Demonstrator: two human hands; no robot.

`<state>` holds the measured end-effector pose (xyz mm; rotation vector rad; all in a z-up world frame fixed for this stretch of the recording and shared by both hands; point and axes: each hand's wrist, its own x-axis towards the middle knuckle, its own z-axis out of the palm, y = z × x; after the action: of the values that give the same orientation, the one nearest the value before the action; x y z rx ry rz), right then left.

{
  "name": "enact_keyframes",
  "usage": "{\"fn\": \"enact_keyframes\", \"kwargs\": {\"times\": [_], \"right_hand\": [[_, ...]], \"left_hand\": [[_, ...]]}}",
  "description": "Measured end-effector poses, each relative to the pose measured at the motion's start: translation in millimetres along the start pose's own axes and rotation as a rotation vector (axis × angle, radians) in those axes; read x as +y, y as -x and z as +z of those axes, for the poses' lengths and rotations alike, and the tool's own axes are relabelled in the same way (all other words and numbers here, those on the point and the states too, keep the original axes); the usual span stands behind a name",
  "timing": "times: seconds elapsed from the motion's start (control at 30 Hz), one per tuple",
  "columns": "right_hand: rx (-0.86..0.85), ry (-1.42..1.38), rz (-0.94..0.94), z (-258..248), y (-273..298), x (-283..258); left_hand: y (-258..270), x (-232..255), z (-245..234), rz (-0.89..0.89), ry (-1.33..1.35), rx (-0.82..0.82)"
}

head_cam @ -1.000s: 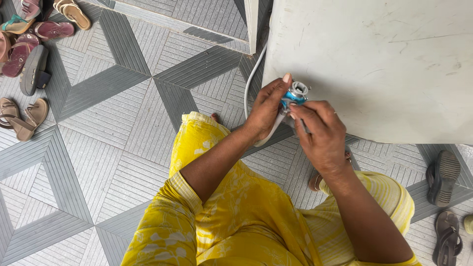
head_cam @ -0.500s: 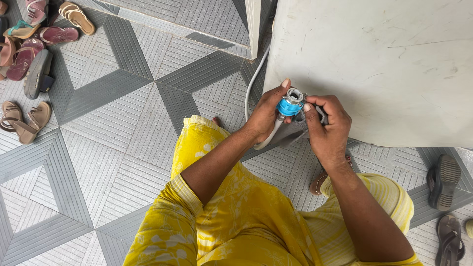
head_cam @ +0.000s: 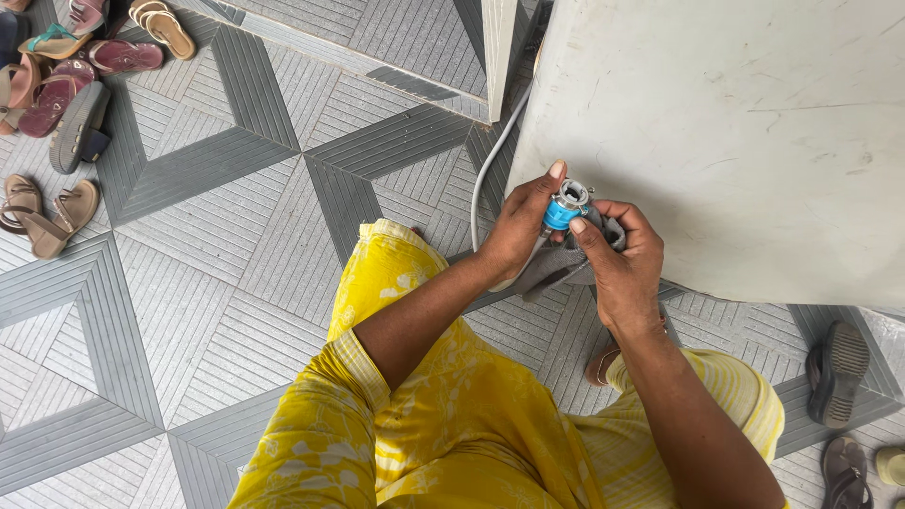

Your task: The person manipulates a blue water inlet valve and its metal ring by hand before using a grey cloth to wipe the front surface of a washing machine.

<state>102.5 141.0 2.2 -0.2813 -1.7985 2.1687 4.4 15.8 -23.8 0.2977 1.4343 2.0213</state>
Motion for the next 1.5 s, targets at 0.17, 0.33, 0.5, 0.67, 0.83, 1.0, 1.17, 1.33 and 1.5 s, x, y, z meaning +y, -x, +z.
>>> {"fn": "enact_keyframes", "kwargs": {"times": [0.17,0.33,0.5,0.67,0.83,1.0,1.17,1.33,1.5], "right_hand": [[0.113,0.119,-0.041,-4.3,-0.8,7.5],[0.074,0.636,-0.435,7.2,6.6,-6.8],[-0.059,0.871,-0.382,7.9,-9.5,-16.6],[0.124,0.837,-0.411,-8.8,-16.0,-22.2],[0.14,0.338,-0.178,-17.5,-16.7,-4.2],[-0.151,0.281,-0.202,-4.0,3.3,10.3],[-0.058,0.443,-0.104,-1.3,7.6,16.0],[-0.135,0.148,-0.181,2.8,-6.3,1.4],[-0.16,0.053,0.208,-4.8,-17.2,5.2]], "left_hand": [[-3.5,-2.4,-0.5,-0.024,0.032,-0.009],[-7.6,-5.2,0.3,0.011,0.168,0.007],[-9.4,5.2,-7.7,0.07,0.234,0.072],[-9.2,8.7,-16.0,0.04,0.261,0.034],[-11.2,-1.4,-14.5,0.004,0.235,0.049],[-6.4,6.2,-10.9,-0.021,0.302,0.051],[-4.1,13.5,-12.8,-0.044,0.346,0.036],[-1.0,11.0,-7.1,-0.085,0.265,-0.128],[6.2,6.6,0.9,-0.013,0.099,-0.263]]}}
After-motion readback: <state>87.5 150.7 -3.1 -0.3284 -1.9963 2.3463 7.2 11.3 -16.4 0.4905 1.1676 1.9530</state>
